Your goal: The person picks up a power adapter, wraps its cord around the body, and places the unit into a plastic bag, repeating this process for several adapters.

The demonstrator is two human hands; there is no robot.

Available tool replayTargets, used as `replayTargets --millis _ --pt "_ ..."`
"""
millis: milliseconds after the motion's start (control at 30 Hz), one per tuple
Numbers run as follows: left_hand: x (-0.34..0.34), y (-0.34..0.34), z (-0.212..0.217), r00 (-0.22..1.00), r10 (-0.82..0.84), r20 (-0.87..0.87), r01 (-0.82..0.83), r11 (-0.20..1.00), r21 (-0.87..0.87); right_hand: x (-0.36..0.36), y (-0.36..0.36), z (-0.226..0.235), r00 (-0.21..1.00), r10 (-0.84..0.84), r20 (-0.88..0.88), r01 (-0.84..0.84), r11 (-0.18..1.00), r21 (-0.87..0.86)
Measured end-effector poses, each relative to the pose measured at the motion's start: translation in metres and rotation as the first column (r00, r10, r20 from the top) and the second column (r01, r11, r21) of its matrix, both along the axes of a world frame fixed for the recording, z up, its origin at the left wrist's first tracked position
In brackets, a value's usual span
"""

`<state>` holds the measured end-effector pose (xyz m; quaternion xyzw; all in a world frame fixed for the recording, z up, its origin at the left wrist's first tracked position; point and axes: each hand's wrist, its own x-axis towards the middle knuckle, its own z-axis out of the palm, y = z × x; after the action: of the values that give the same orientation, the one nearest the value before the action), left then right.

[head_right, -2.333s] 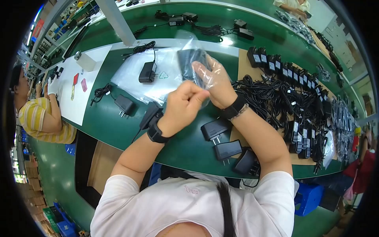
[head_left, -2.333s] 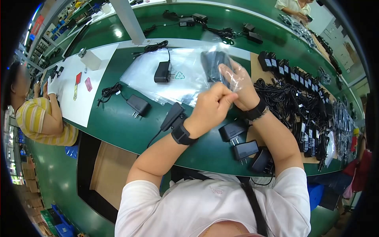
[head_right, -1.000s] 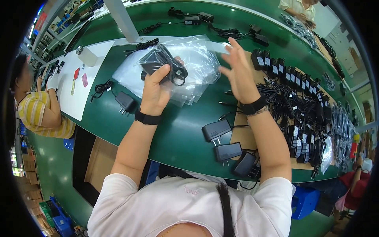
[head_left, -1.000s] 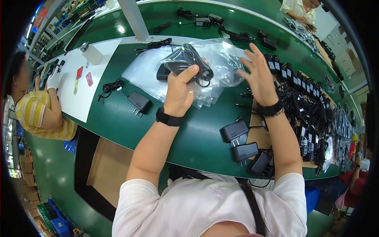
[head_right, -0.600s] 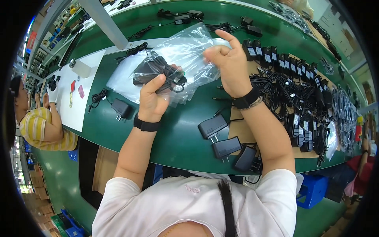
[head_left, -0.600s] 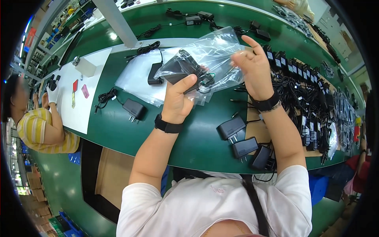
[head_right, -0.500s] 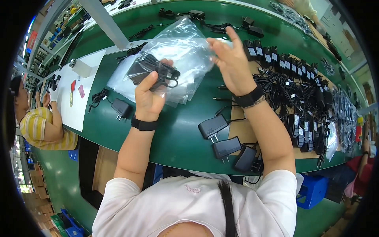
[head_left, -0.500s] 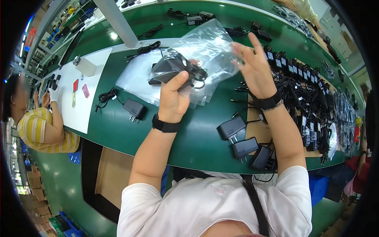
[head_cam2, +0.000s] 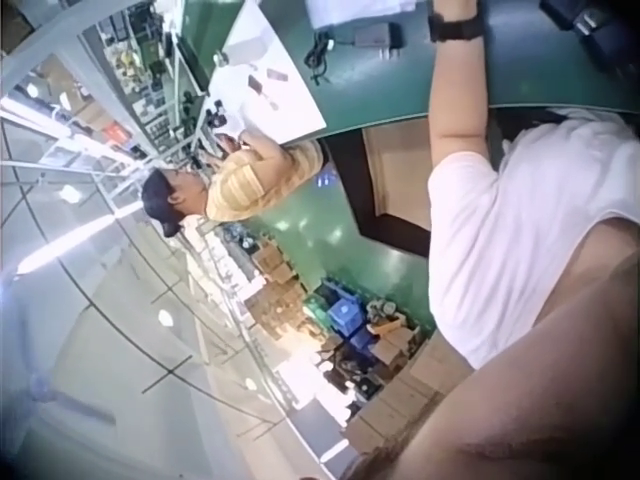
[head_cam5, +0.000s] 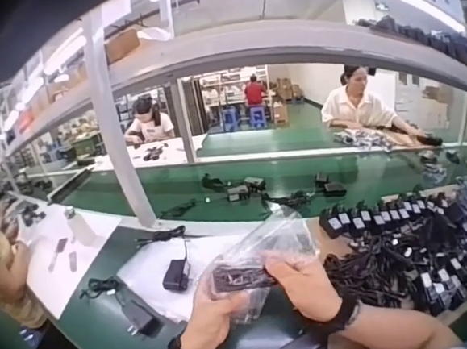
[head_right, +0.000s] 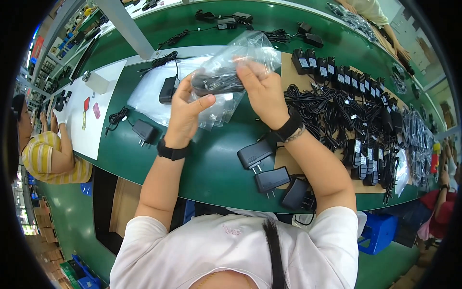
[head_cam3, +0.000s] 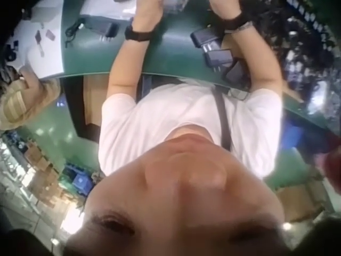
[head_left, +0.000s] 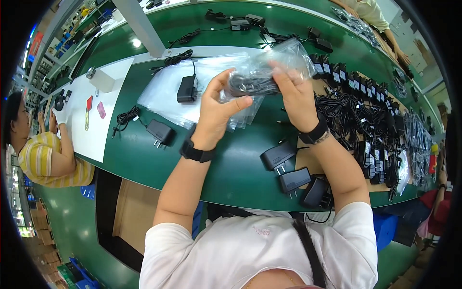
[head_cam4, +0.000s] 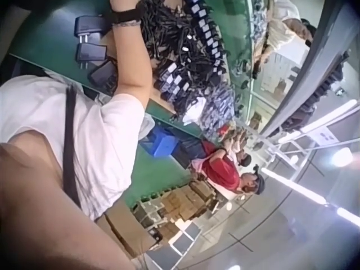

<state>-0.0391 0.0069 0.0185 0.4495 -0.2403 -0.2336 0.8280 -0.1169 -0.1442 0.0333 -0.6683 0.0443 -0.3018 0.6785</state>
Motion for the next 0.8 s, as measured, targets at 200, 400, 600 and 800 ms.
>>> replayTargets --millis 200,400,600,800 --pt "-0.016 -0.01 -0.009 0.955 0.122 0.272 -0.193 0.948 0.254 -0.002 0.004 -0.011 0.973 -0.192 -0.126 0.124 0.901 -0.415" --pt "-0.002 -0.005 -0.013 0.997 0.064 0.046 -0.07 0.988 0.137 -0.003 0.014 -0.013 0.981 0.008 -0.193 -0.041 0.985 -0.167" --pt "-0.005 -0.005 -0.013 0.983 0.168 0.071 -0.172 0.984 0.056 0.0 0.015 -0.004 0.917 0.361 -0.168 -0.242 0.84 0.485" --pt "-0.011 -0.004 -0.001 0.85 0.181 0.494 -0.293 0.943 0.16 -0.003 0.011 -0.008 0.976 0.172 -0.133 -0.136 0.96 0.245"
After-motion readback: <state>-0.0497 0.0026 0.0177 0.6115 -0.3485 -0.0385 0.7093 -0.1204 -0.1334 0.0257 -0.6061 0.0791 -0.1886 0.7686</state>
